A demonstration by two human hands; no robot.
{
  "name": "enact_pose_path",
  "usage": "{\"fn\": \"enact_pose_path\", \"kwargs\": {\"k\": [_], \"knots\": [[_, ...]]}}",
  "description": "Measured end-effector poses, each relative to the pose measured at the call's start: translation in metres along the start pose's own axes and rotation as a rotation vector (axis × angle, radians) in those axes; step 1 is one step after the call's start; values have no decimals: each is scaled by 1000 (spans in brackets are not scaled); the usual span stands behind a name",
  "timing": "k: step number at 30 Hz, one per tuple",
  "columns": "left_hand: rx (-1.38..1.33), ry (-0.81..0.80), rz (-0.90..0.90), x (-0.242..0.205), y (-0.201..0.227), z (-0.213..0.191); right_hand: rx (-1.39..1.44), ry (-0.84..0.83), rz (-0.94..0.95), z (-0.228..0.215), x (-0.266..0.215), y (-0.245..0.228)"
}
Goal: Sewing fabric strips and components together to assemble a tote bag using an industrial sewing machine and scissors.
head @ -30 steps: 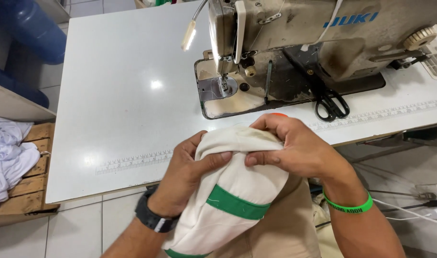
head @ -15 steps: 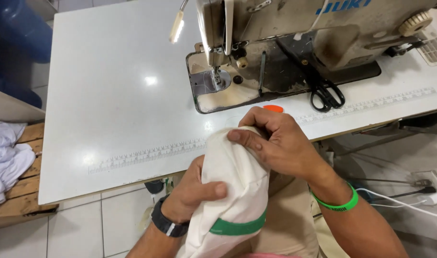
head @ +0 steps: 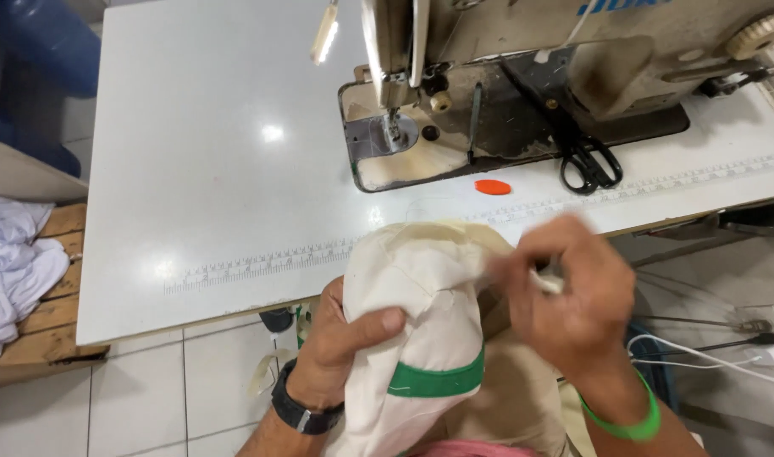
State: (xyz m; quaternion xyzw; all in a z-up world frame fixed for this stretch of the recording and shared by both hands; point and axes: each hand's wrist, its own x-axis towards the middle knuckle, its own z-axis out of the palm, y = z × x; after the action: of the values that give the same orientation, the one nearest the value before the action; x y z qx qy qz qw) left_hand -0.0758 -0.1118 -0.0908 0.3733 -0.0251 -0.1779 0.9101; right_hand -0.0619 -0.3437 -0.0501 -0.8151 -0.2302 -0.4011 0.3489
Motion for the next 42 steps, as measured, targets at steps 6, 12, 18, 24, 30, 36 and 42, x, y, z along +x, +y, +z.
{"fn": "enact_pose_path", "kwargs": {"k": [6,12,18,24,30,36,42], "knots": [[98,153,-160,7,9,5,187,-408,243,1,-47,-25],[430,63,-320,25,53,31,88,-581,-53,-1,-51,-6],[771,-332,-462,31,59,4,21,-658,-49,-6,-49,0],[238,-106,-212,18,28,-12,207,-665,179,-12,-43,11],[163,-81,-231,18,24,-15,284,-598,157,-6,-44,8],[-57,-2,-99,12,6,-20,373,-547,290,-3,-46,11],[387,-333,-55,6,17,-72,346,-328,783,19,-36,46]]}}
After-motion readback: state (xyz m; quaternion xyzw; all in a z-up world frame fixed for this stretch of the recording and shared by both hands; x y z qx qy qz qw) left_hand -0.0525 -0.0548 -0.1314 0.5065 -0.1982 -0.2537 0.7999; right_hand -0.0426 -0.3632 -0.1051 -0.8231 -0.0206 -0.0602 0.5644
